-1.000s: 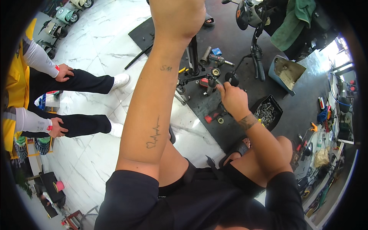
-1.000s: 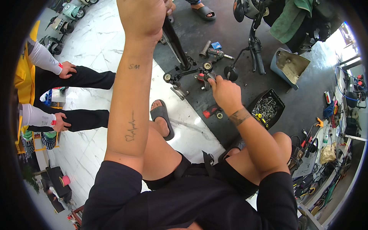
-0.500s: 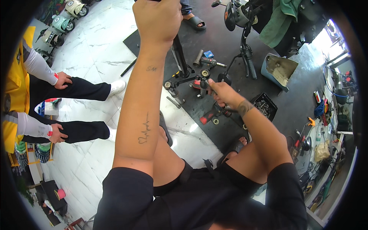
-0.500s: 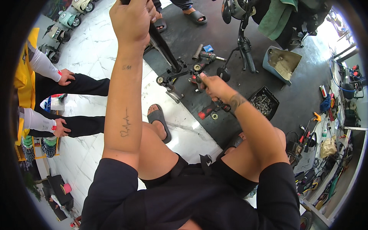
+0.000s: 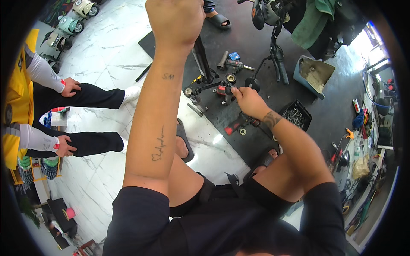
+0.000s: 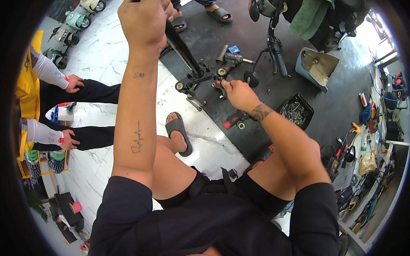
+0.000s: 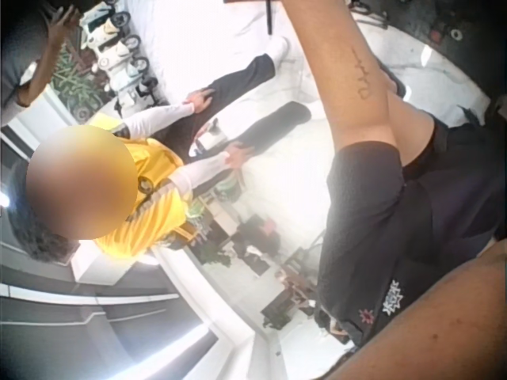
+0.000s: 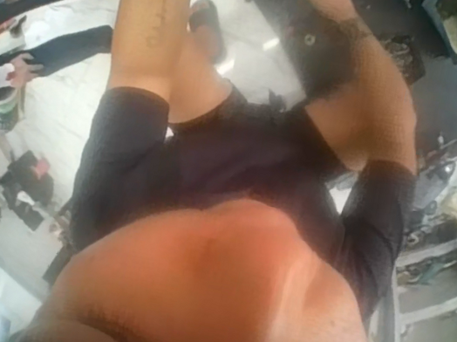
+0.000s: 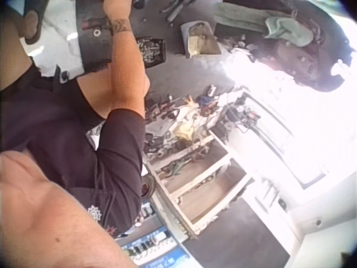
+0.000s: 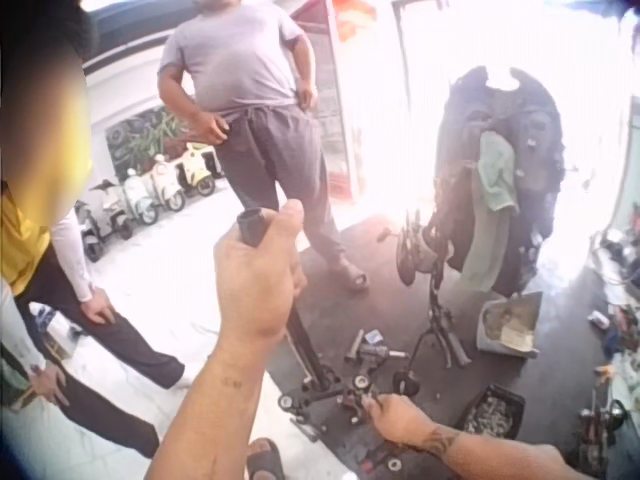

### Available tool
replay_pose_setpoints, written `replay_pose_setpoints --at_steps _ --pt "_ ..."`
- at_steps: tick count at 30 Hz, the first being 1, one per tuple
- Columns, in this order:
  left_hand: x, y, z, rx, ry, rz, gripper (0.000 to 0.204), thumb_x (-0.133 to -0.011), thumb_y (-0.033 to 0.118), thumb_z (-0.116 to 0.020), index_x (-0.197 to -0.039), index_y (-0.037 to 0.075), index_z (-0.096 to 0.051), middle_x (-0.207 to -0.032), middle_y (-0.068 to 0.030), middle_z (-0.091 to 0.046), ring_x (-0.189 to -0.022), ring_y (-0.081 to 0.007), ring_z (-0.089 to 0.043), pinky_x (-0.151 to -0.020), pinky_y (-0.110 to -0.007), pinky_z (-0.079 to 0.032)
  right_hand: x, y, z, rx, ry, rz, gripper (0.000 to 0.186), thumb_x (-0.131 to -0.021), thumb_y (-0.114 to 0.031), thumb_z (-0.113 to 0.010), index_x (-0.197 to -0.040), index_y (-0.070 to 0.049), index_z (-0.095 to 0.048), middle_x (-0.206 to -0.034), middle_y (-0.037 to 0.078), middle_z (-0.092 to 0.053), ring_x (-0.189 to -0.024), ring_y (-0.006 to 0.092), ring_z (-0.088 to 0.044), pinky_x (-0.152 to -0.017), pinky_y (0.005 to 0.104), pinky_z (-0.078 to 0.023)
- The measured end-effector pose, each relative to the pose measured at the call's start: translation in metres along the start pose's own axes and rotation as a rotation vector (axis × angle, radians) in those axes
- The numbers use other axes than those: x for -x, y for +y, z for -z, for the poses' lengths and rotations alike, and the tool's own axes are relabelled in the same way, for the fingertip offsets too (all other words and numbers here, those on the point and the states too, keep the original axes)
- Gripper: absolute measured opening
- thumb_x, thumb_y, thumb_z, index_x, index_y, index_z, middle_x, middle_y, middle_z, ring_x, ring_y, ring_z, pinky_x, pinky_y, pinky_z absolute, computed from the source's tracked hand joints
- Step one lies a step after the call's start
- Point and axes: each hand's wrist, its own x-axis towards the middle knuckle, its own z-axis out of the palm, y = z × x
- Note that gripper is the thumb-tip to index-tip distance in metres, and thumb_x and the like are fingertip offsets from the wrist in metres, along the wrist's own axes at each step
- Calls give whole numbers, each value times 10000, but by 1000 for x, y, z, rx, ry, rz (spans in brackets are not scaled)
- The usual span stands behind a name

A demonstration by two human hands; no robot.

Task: The person is repairing a scooter. They use a hammer to tap a metal rod into place, then use a power drill to tighten bolts on the scooter's frame.

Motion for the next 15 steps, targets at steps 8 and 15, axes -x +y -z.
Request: replay_pose_setpoints --at_steps 8,15 --pt "1 2 2 31 -30 40 255 -1012 226 -716 -823 116 -587 -594 60 -464 -445 -51 -406 -416 -243 -318 -7 2 24 -578 -454 -368 545 -1072 -534 -518 -853 -40 -591 -612 -4 -484 -456 92 -438 -428 301 -377" --pt "-2 -1 4 50 -47 50 266 -1011 244 -723 -819 124 -584 -597 66 -467 -449 -47 -408 -421 -236 -312 -10 0 19 -281 -262 -97 498 -1055 -435 -606 -859 20 -654 -623 21 -544 -480 118 -533 -474 306 -449"
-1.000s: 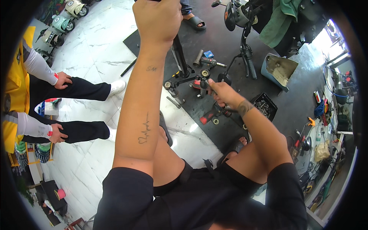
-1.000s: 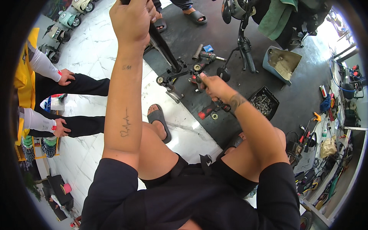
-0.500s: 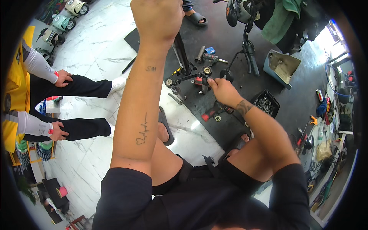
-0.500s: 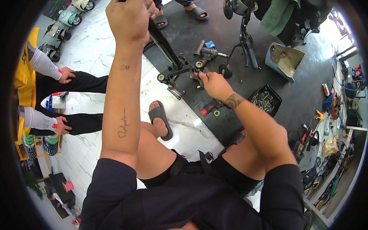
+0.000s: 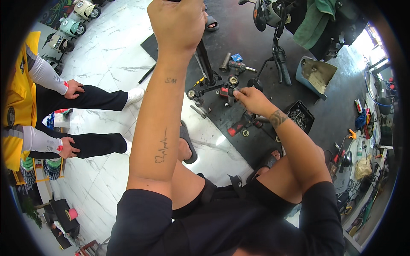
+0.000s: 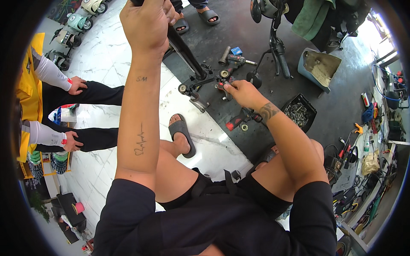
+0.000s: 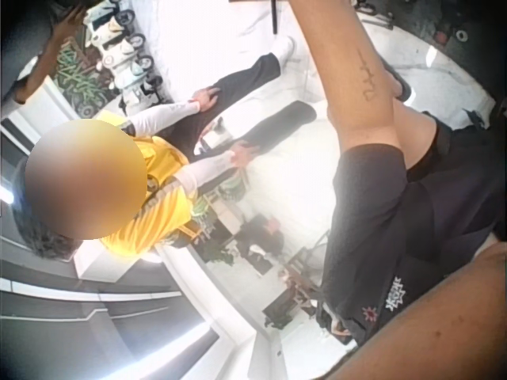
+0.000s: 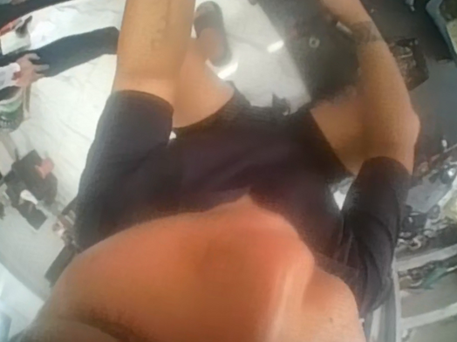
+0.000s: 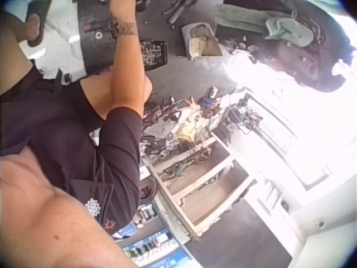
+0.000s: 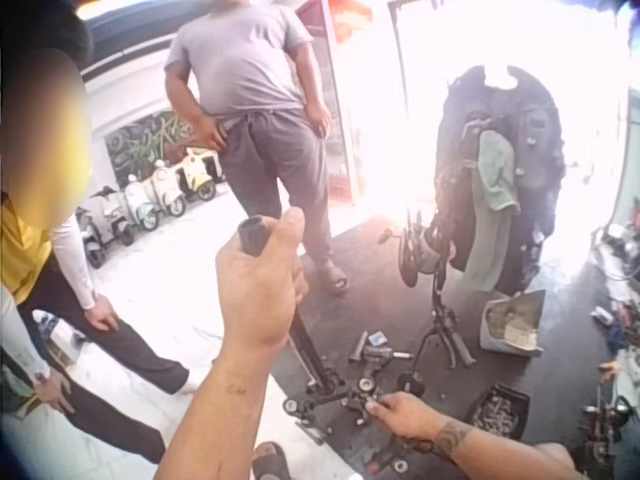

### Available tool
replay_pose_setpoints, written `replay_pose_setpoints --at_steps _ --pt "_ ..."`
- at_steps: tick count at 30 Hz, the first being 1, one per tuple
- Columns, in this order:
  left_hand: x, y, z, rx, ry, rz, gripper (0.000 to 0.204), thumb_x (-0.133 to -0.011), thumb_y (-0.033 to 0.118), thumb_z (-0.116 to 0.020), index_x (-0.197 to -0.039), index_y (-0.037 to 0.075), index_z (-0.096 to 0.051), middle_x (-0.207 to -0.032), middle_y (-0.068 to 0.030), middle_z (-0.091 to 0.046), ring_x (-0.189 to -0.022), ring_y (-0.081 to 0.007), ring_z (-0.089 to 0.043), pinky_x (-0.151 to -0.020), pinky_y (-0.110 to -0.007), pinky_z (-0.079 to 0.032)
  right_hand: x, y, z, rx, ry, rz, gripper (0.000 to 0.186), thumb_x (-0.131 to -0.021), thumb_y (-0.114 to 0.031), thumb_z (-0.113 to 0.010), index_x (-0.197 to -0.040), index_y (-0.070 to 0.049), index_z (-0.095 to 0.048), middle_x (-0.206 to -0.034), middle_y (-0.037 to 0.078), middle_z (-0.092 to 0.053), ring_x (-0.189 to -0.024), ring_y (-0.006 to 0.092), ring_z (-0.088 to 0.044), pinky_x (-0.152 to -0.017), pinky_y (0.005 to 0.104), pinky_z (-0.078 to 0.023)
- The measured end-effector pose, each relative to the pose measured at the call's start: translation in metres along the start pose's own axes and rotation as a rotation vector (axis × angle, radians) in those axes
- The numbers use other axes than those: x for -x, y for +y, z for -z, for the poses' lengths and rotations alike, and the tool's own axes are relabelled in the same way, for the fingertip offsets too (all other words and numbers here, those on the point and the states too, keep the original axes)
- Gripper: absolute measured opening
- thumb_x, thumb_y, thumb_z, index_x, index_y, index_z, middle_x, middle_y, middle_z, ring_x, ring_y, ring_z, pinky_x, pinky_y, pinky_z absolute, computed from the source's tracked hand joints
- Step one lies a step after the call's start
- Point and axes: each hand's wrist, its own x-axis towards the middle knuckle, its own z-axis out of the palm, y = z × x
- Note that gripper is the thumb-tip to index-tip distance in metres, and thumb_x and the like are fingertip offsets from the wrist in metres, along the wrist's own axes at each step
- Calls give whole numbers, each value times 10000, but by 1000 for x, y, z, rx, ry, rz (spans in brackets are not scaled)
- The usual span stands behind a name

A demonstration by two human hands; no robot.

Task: The person is repairing a scooter. They use a hammer to tap a metal rod into place, then use a power drill to tighten bolts on the scooter's frame.

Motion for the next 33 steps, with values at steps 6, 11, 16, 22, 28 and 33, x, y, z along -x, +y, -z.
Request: replay_pose_setpoints --at_steps 6,11,16,22,28,33 --pt "-1 1 -3 -16 30 -15 269 -1012 239 -721 -817 116 -582 -595 65 -462 -450 -46 -407 -419 -236 -308 1 -5 13 209 75 -32 603 -1020 -544 -590 -930 40 -709 -757 139 -695 -682 268 -690 -655 403 -541" --pt "3 6 -3 -15 2 -1 260 -1018 221 -708 -826 94 -588 -594 58 -458 -445 -48 -392 -416 -241 -310 -42 30 56 280 459 -103 657 -995 -608 -562 -1063 16 -757 -942 220 -762 -964 415 -730 -892 485 -560" --pt "3 3 0 -41 -26 -63 283 -989 192 -722 -797 91 -540 -618 26 -389 -480 -78 -368 -479 -285 -323 -138 101 53 7 145 -306 422 -999 -359 -635 -1076 42 -741 -972 240 -760 -974 344 -750 -873 426 -588" --pt "2 5 6 -80 -172 -38 286 -1125 287 -441 -885 132 -465 -601 56 -319 -453 -61 -270 -493 -246 -298 -273 182 22 695 436 -66 242 -941 -191 -666 -1111 -23 -703 -1126 201 -696 -1099 357 -684 -934 451 -573" --pt "5 8 7 -133 -234 -80 365 -1163 330 -324 -867 142 -424 -577 35 -384 -420 -69 -319 -466 -238 -341 -327 236 41 832 436 -236 220 -989 -196 -571 -1130 -127 -725 -1175 94 -706 -1132 323 -681 -903 468 -584" --pt "4 1 1 -225 -237 -153 356 -1163 309 -330 -858 144 -412 -585 52 -393 -435 -50 -317 -459 -217 -330 -334 235 42 881 428 -243 237 -980 -159 -571 -988 -109 -803 -1057 106 -775 -981 347 -759 -804 458 -617"
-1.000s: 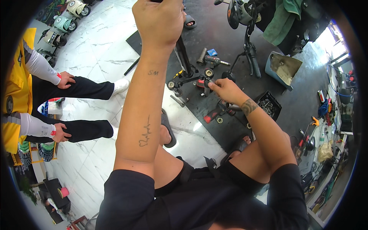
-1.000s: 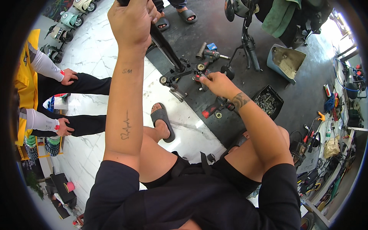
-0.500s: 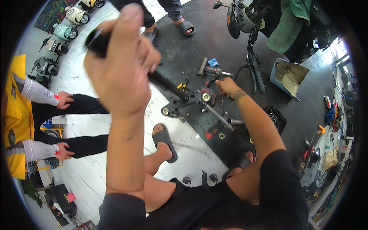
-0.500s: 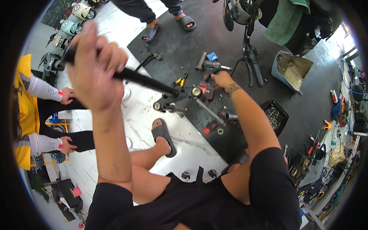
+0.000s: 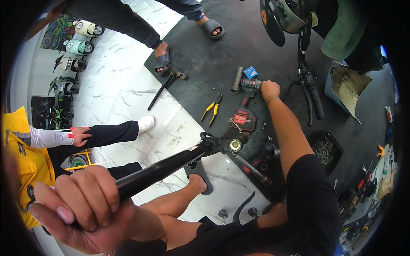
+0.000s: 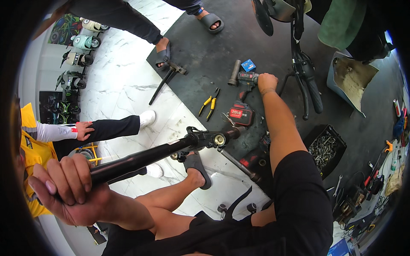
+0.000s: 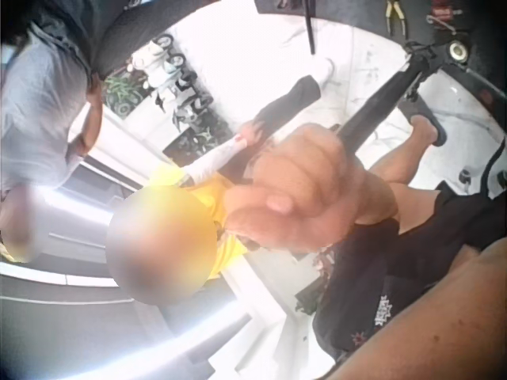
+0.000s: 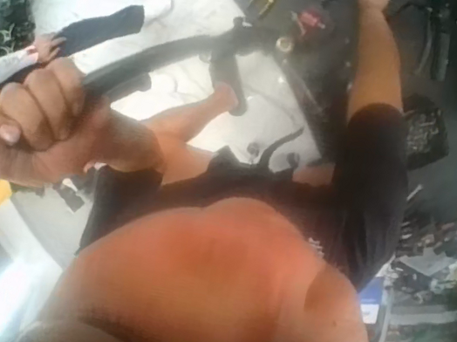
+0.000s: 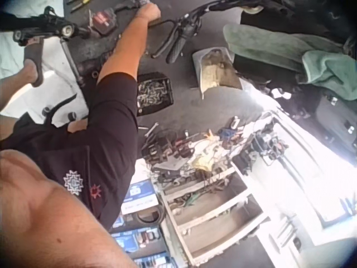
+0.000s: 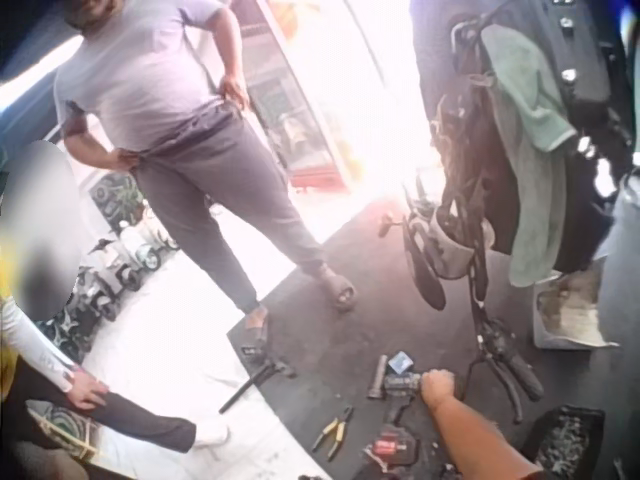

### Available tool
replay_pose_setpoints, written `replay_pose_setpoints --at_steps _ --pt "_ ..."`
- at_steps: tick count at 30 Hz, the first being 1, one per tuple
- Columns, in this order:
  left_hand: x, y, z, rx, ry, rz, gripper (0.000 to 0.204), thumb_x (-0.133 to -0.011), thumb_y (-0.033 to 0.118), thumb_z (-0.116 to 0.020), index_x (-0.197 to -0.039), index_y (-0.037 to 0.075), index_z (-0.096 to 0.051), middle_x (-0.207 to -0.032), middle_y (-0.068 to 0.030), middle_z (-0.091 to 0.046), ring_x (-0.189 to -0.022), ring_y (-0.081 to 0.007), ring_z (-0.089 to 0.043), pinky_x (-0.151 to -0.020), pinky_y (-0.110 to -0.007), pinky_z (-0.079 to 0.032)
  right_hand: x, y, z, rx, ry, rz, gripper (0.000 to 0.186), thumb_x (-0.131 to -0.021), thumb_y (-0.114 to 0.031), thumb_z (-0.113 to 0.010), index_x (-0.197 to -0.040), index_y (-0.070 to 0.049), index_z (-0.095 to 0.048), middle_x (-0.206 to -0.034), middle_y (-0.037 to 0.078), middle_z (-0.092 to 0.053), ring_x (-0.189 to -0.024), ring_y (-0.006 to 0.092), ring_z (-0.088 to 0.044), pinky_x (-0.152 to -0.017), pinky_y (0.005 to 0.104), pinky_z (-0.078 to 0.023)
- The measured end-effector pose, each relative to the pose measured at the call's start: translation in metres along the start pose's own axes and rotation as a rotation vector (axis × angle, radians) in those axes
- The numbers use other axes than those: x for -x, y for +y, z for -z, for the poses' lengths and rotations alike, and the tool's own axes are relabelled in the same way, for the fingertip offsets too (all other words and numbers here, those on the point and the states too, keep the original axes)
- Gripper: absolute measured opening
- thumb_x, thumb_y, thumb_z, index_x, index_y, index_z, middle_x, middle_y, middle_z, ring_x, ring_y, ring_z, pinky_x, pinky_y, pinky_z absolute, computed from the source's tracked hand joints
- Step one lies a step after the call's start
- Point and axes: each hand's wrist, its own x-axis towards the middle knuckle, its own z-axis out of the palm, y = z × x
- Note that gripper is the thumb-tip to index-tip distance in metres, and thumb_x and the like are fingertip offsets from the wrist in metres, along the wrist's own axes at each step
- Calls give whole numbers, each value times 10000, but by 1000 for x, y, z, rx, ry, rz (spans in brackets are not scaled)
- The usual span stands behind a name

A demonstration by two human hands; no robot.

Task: The person is repairing a scooter. They use a hammer to tap a metal rod into place, then use a power drill to tighten bolts on the scooter's frame.

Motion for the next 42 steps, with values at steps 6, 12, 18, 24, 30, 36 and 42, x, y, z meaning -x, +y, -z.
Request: replay_pose_setpoints --at_steps 6,12,18,24,30,36,42 --pt "0 1 -1 -4 22 10 361 -1160 308 -340 -844 146 -409 -575 52 -396 -433 -46 -325 -461 -211 -333 -16 -2 15 34 -170 -179 267 -997 -153 -564 -1097 -135 -810 -1159 84 -780 -1059 321 -758 -834 529 -588" --pt "-1 0 3 -4 -11 9 362 -1162 310 -331 -852 143 -413 -573 50 -402 -432 -49 -327 -463 -214 -334 17 -14 20 303 -10 -68 299 -999 -196 -558 -1136 -89 -802 -1122 137 -777 -1071 356 -739 -973 598 -516" --pt "-4 5 11 64 -17 60 393 -1166 356 -293 -862 138 -414 -574 25 -423 -404 -70 -348 -442 -247 -360 28 -71 -14 -956 -594 -463 624 -889 -534 -742 -1191 11 -710 -1090 240 -746 -1115 341 -706 -1005 431 -537" --pt "-1 3 10 74 13 48 377 -1167 353 -292 -882 137 -411 -562 35 -368 -410 -69 -307 -444 -245 -341 21 -85 -26 -1460 -472 -849 1014 -806 -243 -865 -1533 83 -236 -1183 267 -704 -1166 311 -678 -1006 440 -513" --pt "-3 1 8 182 -28 77 292 -1143 270 -400 -896 122 -455 -588 45 -352 -430 -60 -273 -461 -250 -308 49 -63 74 -1460 -219 -207 456 -858 -255 -829 -1200 -10 -656 -882 81 -715 -737 180 -659 -697 351 -526" --pt "-4 2 1 91 213 99 336 -1073 219 -590 -786 115 -450 -580 38 -306 -440 -77 -295 -447 -284 -301 127 -19 251 -1277 -130 343 356 -891 -392 -844 -975 -77 -701 -840 -6 -668 -774 94 -597 -739 313 -509" --pt "-7 1 -1 158 245 121 268 -1025 218 -695 -820 82 -589 -588 64 -450 -434 -41 -368 -413 -239 -311 279 18 360 -1362 383 409 344 -899 -257 -856 -1103 -18 -714 -946 7 -720 -800 86 -671 -724 285 -561"
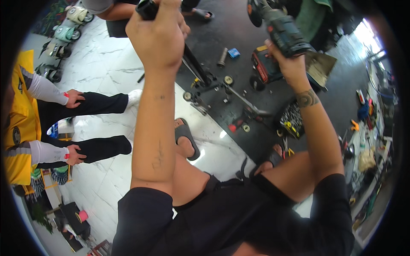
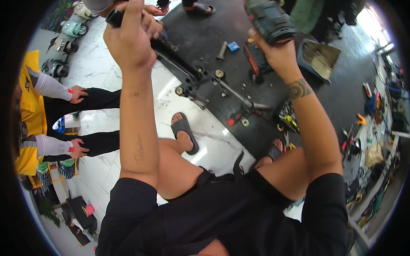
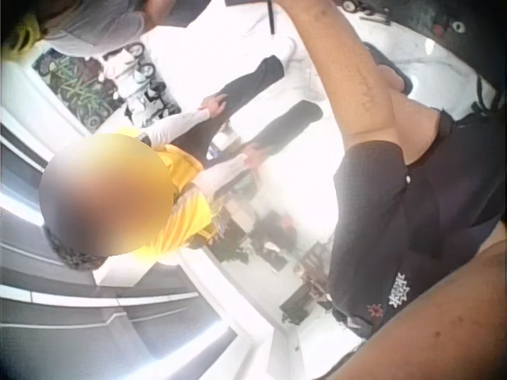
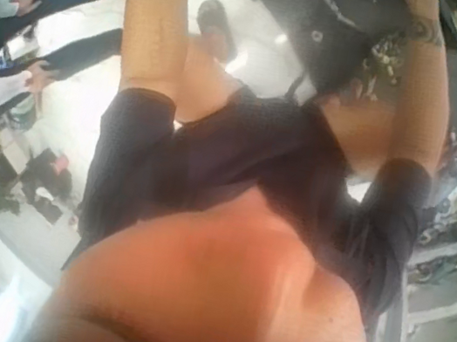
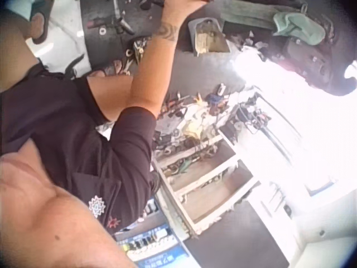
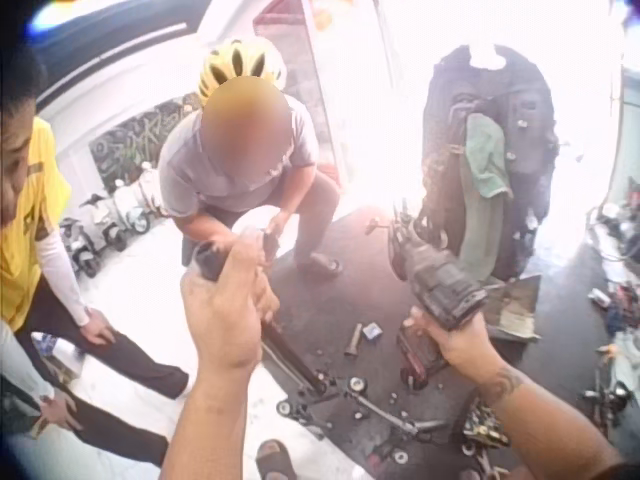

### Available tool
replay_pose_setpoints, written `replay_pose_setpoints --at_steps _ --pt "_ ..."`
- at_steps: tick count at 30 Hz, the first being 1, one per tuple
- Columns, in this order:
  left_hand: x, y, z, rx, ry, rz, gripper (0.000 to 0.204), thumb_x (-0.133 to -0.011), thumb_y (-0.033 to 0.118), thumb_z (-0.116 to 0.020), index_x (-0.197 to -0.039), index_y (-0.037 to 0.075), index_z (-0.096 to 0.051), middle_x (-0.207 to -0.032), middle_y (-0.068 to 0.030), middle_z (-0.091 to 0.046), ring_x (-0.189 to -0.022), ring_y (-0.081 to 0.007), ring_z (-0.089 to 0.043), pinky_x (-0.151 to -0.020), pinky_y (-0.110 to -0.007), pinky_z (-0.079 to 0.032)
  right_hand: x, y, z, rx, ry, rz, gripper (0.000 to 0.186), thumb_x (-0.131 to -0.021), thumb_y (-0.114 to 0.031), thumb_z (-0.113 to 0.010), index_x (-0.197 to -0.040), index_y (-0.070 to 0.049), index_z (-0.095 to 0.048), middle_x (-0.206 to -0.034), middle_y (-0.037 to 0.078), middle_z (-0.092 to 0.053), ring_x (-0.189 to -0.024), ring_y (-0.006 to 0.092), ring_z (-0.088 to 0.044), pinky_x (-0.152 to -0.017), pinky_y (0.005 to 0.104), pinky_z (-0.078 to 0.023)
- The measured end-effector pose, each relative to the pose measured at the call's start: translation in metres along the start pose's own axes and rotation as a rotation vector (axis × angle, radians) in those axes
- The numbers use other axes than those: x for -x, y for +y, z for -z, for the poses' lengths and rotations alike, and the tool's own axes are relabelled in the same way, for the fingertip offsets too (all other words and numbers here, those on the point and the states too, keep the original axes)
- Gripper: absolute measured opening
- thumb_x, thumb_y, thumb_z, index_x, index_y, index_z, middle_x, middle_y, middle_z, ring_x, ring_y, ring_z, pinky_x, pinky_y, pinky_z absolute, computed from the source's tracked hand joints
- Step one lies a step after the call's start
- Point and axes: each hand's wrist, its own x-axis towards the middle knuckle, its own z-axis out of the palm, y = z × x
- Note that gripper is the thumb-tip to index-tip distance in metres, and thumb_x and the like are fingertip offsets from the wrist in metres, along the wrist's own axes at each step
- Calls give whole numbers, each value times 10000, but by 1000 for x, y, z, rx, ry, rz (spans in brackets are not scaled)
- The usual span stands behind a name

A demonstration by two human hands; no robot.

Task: The person is repairing a scooter. They use a hammer to tap a metal rod into place, then use a power drill to tighten bolts on the scooter's frame.

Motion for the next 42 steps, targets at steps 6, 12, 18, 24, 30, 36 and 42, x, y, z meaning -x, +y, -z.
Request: replay_pose_setpoints --at_steps 6,12,18,24,30,36,42 --pt "-8 -5 3 71 -58 -14 343 -1028 196 -669 -719 133 -533 -569 70 -449 -422 -35 -386 -383 -225 -292 137 -37 34 -291 480 -205 178 -959 -163 -757 -1048 -31 -676 -871 46 -686 -680 126 -629 -616 274 -510" --pt "-16 -14 5 37 -42 -57 374 -1018 202 -684 -699 167 -492 -564 77 -408 -420 -46 -388 -385 -241 -307 249 14 16 -589 401 -612 278 -961 -195 -711 -1142 13 -674 -834 81 -673 -648 176 -631 -611 347 -550" --pt "-17 -11 5 55 -38 9 337 -999 194 -707 -728 162 -508 -562 75 -404 -417 -61 -392 -389 -263 -325 296 55 -27 -929 260 -938 258 -967 -215 -695 -1137 -24 -660 -806 67 -638 -625 175 -581 -627 356 -520" --pt "-15 -10 5 -13 -24 -28 330 -994 205 -709 -732 163 -513 -564 71 -405 -424 -70 -390 -409 -269 -350 293 64 -33 -986 171 -923 251 -971 -191 -679 -1137 -3 -667 -805 73 -639 -627 174 -583 -620 351 -509" --pt "-20 -10 8 114 -121 -2 280 -977 140 -717 -758 73 -556 -579 7 -447 -452 -104 -413 -447 -289 -351 282 64 -33 -1066 60 -891 216 -953 -162 -673 -1112 -15 -665 -821 76 -644 -627 170 -577 -613 337 -494" --pt "-19 -7 5 30 -138 9 332 -976 190 -715 -732 132 -498 -594 41 -378 -469 -98 -358 -475 -293 -312 279 65 -26 -1438 0 -1031 243 -982 -236 -609 -1113 -32 -614 -763 39 -595 -609 127 -517 -607 317 -470" --pt "-18 -6 3 -32 -133 24 323 -1007 211 -674 -747 139 -495 -580 58 -349 -469 -79 -323 -477 -287 -303 276 75 -31 -1323 9 -880 257 -970 -195 -626 -1159 -21 -619 -759 52 -613 -610 140 -534 -591 308 -471"
